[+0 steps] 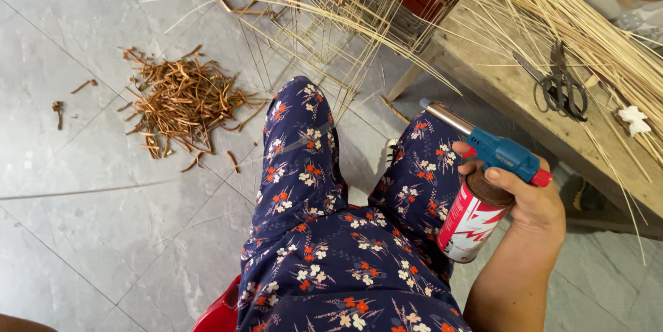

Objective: The person sits on a low stool and uses a handheld blowtorch to heat thin dried plant strips. They repeatedly pick up individual strips, apply the flame to soften them, and insert them into a wire basket frame to continue weaving.

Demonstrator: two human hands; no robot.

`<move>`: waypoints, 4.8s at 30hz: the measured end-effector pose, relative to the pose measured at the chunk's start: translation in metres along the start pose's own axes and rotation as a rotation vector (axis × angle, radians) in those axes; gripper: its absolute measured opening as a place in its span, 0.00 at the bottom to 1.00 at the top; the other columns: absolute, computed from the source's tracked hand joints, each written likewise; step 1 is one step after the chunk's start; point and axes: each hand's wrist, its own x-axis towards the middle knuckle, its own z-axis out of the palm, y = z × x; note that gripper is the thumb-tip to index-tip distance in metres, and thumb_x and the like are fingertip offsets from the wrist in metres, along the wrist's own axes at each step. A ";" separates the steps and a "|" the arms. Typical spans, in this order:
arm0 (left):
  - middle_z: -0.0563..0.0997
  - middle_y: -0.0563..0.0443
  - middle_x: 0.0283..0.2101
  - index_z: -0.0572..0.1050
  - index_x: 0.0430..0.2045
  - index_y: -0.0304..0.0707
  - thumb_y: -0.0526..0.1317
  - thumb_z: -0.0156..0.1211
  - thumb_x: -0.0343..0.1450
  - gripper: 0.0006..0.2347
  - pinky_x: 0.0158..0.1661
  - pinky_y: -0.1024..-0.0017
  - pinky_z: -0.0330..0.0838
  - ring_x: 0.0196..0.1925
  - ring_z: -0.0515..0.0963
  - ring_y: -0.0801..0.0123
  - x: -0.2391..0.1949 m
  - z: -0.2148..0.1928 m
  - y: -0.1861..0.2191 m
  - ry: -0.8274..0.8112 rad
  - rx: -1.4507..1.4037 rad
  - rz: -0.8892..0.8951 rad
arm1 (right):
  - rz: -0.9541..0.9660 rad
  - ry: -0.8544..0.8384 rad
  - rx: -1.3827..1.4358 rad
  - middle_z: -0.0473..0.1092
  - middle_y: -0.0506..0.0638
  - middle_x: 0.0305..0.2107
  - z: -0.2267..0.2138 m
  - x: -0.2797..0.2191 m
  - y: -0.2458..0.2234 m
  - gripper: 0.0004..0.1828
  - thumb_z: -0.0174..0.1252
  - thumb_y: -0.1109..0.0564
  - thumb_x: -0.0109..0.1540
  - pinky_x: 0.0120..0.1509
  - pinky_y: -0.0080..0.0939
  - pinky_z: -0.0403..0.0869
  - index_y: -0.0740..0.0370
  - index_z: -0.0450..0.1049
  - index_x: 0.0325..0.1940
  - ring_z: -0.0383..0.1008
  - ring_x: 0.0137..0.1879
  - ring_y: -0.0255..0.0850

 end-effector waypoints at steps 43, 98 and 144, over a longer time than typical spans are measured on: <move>0.80 0.56 0.19 0.83 0.39 0.34 0.36 0.60 0.74 0.07 0.26 0.82 0.70 0.22 0.76 0.83 -0.089 0.161 -0.052 -0.377 0.431 -0.182 | 0.043 -0.028 0.057 0.77 0.64 0.50 0.037 0.021 0.025 0.24 0.65 0.61 0.56 0.54 0.48 0.79 0.73 0.75 0.56 0.81 0.47 0.48; 0.79 0.45 0.37 0.81 0.49 0.49 0.40 0.61 0.77 0.08 0.35 0.61 0.73 0.33 0.79 0.56 -0.040 0.114 -0.110 -0.051 1.071 0.269 | 0.004 -0.126 0.034 0.77 0.60 0.51 0.081 0.091 0.083 0.25 0.67 0.63 0.57 0.56 0.43 0.78 0.70 0.74 0.59 0.80 0.47 0.43; 0.69 0.58 0.16 0.81 0.43 0.38 0.41 0.50 0.79 0.11 0.21 0.76 0.59 0.18 0.65 0.79 -0.013 0.127 -0.092 -0.082 0.718 -0.067 | -0.168 -0.001 0.362 0.76 0.62 0.52 0.024 0.157 0.101 0.27 0.68 0.56 0.59 0.56 0.43 0.79 0.70 0.73 0.60 0.80 0.49 0.47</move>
